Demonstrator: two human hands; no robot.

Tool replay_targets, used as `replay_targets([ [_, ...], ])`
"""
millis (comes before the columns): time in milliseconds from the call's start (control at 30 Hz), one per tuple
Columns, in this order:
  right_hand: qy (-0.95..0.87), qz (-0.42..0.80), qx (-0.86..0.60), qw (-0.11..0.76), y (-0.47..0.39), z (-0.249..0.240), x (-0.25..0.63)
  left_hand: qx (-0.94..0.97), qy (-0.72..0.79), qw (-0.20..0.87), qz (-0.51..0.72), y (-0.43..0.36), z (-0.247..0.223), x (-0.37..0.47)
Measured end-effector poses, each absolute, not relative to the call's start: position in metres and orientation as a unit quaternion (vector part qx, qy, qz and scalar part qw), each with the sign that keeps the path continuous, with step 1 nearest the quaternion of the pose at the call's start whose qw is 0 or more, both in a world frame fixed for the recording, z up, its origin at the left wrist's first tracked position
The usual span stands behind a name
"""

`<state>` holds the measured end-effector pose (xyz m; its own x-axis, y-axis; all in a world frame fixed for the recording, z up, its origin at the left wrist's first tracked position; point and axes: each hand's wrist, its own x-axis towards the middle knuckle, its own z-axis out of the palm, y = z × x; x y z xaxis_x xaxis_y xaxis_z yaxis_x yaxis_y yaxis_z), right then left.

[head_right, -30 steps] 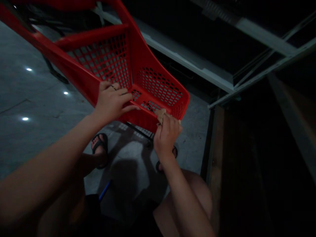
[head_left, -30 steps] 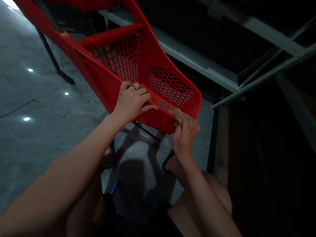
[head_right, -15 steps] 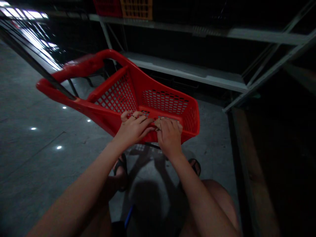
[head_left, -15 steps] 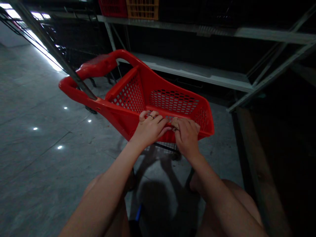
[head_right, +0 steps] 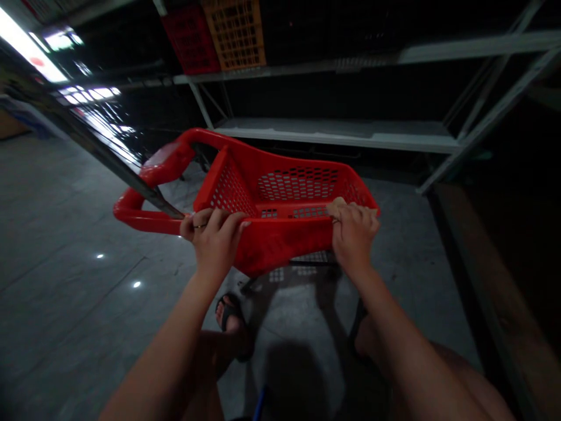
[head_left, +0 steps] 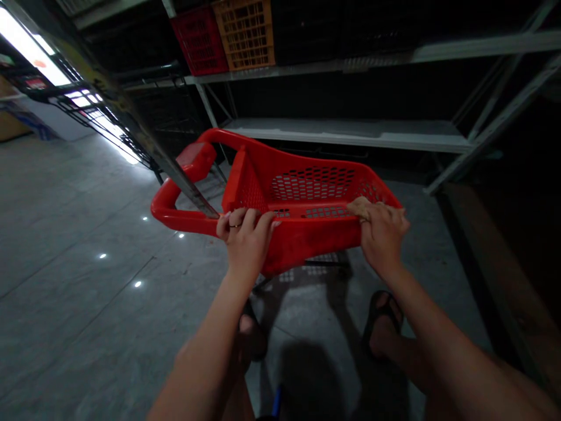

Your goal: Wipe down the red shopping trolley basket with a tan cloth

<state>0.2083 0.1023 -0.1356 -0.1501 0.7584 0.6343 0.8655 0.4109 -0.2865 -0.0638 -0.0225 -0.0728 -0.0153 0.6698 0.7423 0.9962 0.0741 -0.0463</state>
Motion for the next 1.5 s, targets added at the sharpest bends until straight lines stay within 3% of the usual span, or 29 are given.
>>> replay_targets([
  [300,-0.831,0.034,-0.392,0.393,0.051,-0.101,0.109,-0.705,-0.603,0.255,-0.273,-0.035,-0.068,-0.03],
  [500,-0.849,0.08,-0.369,0.37,0.068,-0.098,0.123,-0.597,-0.601,0.351,-0.399,-0.081,-0.043,-0.094],
  [700,-0.803,0.105,-0.423,0.406,0.093,-0.116,0.159,-0.732,-0.575,0.152,-0.333,-0.095,-0.012,-0.138],
  [933,-0.761,0.165,-0.384,0.496,0.042,-0.106,0.143,-0.687,-0.583,0.156,-0.404,-0.094,-0.026,-0.084],
  [1200,-0.697,0.131,-0.441,0.55,-0.041,-0.087,0.155,-0.704,-0.616,0.126,-0.33,-0.131,-0.012,-0.014],
  [1333,-0.686,0.108,-0.469,0.546,-0.079,-0.076,0.191,-0.817,-0.516,0.066,-0.247,-0.137,0.01,-0.041],
  [1500,-0.731,0.06,-0.409,0.543,-0.121,-0.047,0.202,-0.776,-0.572,0.068,-0.257,-0.123,0.014,-0.084],
])
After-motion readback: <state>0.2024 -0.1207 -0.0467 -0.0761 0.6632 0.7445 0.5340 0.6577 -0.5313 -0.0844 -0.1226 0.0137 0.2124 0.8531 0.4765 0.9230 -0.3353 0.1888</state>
